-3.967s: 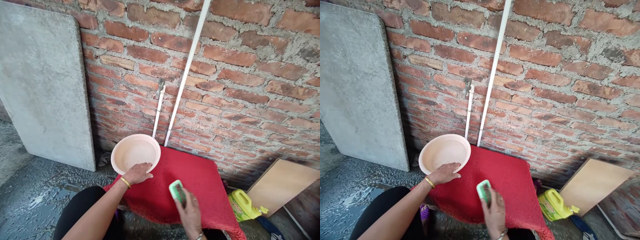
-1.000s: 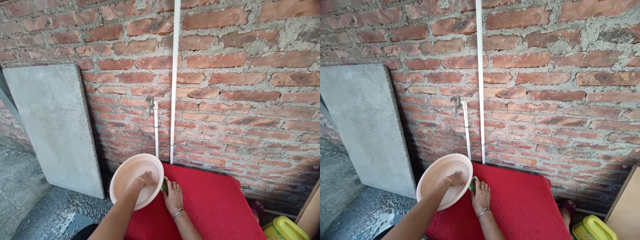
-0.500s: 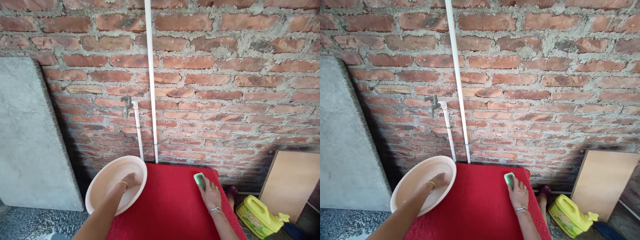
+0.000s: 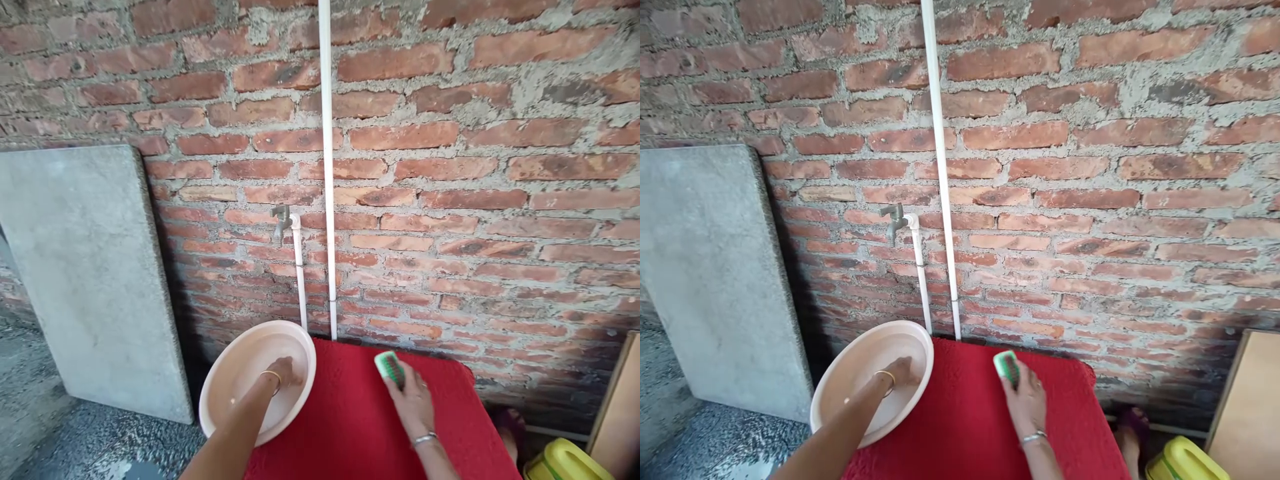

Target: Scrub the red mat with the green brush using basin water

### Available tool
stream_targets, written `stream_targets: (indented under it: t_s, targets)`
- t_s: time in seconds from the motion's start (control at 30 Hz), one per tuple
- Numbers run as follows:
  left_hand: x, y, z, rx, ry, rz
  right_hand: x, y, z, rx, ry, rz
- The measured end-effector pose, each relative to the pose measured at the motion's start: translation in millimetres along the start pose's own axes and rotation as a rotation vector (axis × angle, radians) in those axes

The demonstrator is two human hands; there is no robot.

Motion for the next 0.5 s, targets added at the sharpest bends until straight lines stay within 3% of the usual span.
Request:
stream_targets:
  t_s: [0.13, 0.23, 0.3, 0.37, 0.5]
  targets:
    - [2, 6, -1, -0.013, 0.018, 0.031, 43, 109, 1, -0.168, 0.212, -0.059]
    - [2, 9, -3, -0.008, 0.02, 0.064, 61, 154, 1, -0.247, 0.294, -0.142]
    - [1, 10, -4, 0.001, 0.021, 0.083, 67, 160, 4, -0.258, 0.316, -0.179]
    - [1, 10, -3, 0.005, 0.023, 0.088, 66, 149, 11, -0.235, 0.314, -0.205]
    - [1, 9, -2, -0.037, 0.009, 0.068, 40, 86, 32, -0.138, 0.28, -0.294]
Point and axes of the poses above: each hand's wrist, its own z-axis towards the middle knuckle, its own x-axis out of the palm, y = z × x, the point moved 1 cm from there along z, towards the middle knuckle, and after that the axes turned 6 degrees about -z, right-handed, at the moved point
